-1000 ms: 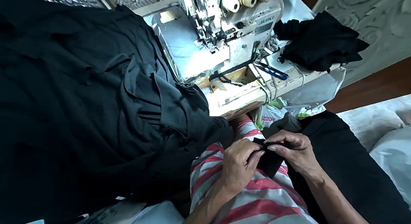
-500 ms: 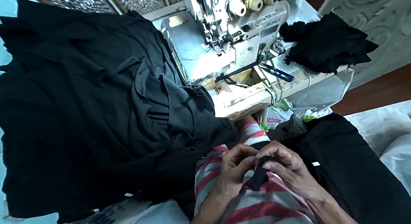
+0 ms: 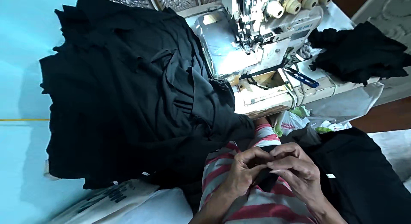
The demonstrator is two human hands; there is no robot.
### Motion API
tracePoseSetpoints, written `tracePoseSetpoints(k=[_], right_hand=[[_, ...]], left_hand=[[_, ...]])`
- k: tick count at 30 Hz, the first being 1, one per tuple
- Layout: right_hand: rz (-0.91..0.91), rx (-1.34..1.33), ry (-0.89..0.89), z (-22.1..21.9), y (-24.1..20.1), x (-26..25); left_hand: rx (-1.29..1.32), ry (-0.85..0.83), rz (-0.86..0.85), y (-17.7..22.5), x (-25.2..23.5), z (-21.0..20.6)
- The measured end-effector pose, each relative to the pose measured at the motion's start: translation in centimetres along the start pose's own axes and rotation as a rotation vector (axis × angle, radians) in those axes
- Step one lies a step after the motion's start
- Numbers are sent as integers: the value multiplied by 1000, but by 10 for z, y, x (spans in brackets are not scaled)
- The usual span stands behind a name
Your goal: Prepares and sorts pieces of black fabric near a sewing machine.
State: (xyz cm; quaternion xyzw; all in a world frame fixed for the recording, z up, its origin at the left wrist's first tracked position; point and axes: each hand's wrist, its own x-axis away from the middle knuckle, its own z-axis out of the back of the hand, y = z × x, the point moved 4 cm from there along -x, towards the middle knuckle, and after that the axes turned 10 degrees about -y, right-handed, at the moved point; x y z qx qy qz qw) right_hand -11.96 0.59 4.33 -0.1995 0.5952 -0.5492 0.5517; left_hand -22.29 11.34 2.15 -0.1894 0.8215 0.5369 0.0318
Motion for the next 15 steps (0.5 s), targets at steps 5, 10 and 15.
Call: tracePoseSetpoints(k=[5, 10, 15], right_hand=[[-10, -153, 92, -5, 6, -1], [-56, -149, 129, -11, 11, 4], [-70, -36, -17, -3, 8, 6]], left_hand=[[85, -71, -61, -2, 0, 0], [50, -149, -91, -3, -1, 5], [-298, -116, -78, 3, 2, 11]])
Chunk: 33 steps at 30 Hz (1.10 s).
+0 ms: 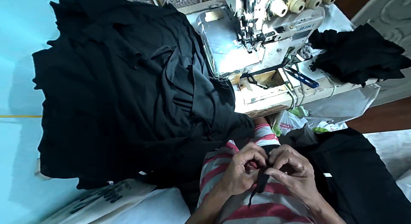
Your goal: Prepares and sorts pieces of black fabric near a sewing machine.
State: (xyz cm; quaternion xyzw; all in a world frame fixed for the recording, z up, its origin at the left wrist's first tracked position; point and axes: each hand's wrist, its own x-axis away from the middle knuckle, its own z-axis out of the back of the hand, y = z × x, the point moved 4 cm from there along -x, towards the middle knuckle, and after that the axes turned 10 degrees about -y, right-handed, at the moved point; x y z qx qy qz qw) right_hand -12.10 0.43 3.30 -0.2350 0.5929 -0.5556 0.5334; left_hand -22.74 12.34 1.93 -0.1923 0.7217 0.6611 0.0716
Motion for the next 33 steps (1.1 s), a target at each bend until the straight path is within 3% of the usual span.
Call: tracePoseSetpoints(k=[4, 7, 10, 13, 15, 18, 21, 28, 30, 33], right_hand=[[-91, -215, -281, 14, -1, 2], [-214, -516, -336, 18, 5, 1], [-216, -531, -269, 21, 8, -2], [-203, -229, -129, 20, 0, -6], [-142, 185, -120, 18, -12, -8], [88, 815, -190, 6, -22, -6], [239, 1032, -223, -1, -15, -3], [-7, 396, -217, 6, -10, -10], [-54, 313, -204, 5, -7, -9], [-108, 198, -218, 3, -6, -6]], left_hand=[[1, -38, 35, -1, 9, 12], [34, -7, 92, 2, 14, 17], [10, 77, 107, 11, 14, 18], [15, 143, 117, 20, 14, 18], [23, 142, 151, 27, 13, 19], [-15, 54, 173, 37, 11, 24], [-217, -22, 173, 45, 10, 28], [-1007, -88, 134, 60, 14, 12], [-1094, -63, 128, 59, 15, 10], [-997, 19, 104, 59, 15, 17]])
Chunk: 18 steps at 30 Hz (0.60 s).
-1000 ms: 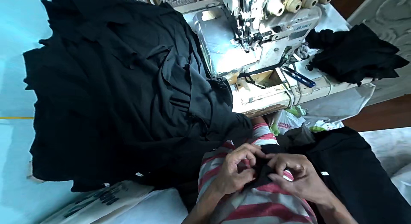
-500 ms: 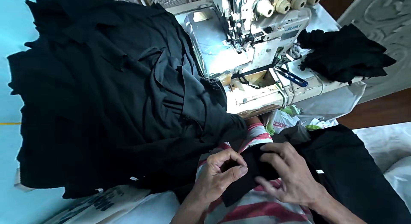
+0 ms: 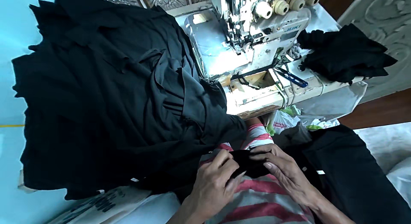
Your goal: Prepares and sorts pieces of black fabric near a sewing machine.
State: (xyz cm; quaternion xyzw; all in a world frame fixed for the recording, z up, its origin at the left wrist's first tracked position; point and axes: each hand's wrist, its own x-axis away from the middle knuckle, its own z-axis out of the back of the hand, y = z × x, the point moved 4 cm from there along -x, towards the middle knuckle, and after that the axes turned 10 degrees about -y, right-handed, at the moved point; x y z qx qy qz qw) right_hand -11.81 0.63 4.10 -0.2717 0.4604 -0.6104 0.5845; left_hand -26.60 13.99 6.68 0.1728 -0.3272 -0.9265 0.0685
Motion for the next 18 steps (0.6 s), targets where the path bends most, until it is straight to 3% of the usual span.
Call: tracePoseSetpoints(k=[9, 18], right_hand=[[108, -238, 280, -2, 0, 4], [228, -137, 340, -9, -6, -1]], left_hand=[[408, 156, 17, -5, 5, 3], [406, 271, 63, -4, 17, 5]])
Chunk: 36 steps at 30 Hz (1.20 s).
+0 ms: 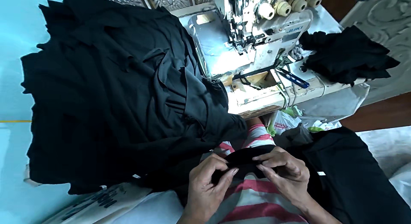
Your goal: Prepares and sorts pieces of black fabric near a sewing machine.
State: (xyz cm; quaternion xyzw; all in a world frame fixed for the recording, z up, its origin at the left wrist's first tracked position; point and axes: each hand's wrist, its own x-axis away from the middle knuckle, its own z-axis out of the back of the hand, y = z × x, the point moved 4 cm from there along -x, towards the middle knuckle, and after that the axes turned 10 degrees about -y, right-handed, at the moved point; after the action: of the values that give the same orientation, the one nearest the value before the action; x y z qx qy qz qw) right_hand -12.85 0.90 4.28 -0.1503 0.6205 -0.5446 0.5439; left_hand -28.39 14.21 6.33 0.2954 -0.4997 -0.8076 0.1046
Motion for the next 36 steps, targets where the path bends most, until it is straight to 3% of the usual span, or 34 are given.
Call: tracePoseSetpoints(k=[3, 6, 11, 15, 19, 25, 28, 36], right_hand=[[-17, 86, -73, -4, 1, -2], [-177, 182, -254, -13, 9, -1], [-442, -136, -431, -35, 36, 17], [-260, -144, -398, -51, 25, 5], [-11, 104, -296, -66, 11, -21], [330, 460, -155, -88, 60, -28], [332, 493, -156, -83, 59, -40], [92, 417, -376, -57, 14, -77]], left_hand=[[-56, 5, 31, -2, 8, 4], [-178, -30, 88, -7, 20, 9], [-436, -138, 157, -18, 40, 20], [-368, -157, 78, -10, 31, 46], [-434, -242, -34, 4, -1, 66], [-561, -530, 63, -28, -37, 55], [-631, -561, 71, -27, -41, 60], [-703, -433, -154, 15, -32, 68]])
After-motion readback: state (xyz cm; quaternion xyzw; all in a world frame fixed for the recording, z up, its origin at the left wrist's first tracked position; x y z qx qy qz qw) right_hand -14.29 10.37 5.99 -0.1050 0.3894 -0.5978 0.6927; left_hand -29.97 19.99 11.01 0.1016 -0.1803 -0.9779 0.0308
